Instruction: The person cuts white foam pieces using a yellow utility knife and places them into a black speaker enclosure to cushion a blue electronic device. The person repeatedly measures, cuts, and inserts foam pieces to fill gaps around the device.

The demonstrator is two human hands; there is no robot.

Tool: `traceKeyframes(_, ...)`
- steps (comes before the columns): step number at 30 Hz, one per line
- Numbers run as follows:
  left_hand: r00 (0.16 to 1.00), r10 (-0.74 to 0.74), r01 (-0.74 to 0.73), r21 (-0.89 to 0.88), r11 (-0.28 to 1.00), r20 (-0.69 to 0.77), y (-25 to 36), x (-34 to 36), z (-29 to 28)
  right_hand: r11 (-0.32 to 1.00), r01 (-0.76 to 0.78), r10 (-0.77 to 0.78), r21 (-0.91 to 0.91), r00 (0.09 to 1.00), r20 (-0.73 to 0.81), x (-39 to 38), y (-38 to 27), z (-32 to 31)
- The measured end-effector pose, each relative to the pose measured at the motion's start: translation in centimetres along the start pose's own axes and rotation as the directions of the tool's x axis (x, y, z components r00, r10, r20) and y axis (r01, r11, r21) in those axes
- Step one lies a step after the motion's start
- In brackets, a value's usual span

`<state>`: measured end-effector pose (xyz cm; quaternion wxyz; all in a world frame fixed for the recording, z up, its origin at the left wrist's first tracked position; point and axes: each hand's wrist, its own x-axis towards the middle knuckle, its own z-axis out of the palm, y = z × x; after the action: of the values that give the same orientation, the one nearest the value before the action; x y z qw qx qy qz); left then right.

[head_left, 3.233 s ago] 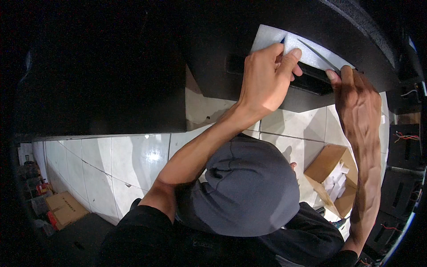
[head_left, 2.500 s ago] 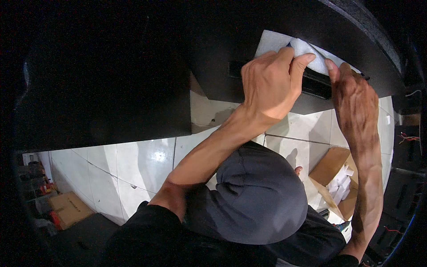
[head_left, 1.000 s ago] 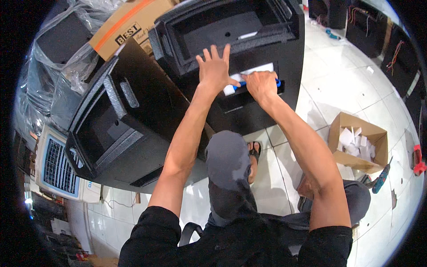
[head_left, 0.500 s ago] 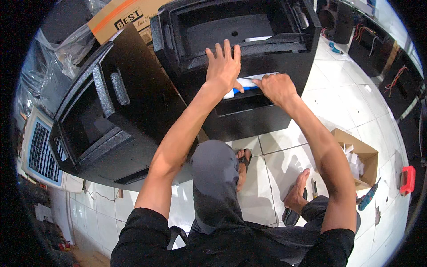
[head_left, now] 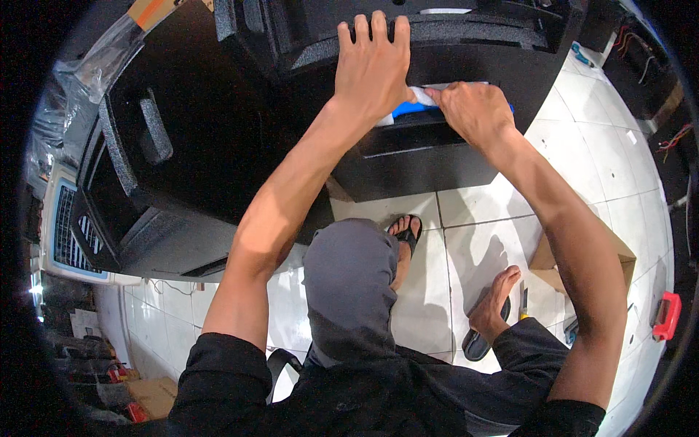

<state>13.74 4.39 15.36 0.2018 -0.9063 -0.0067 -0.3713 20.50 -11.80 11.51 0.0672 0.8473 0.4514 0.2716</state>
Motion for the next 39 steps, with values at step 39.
traceKeyframes(39,0.992,0.104,-0.11,-0.094,0.99,-0.067,3.6,1.3,0.4,0.998,-0.025,0.025,-0.05,1.0,-0.003,-3.5,7.7,1.8)
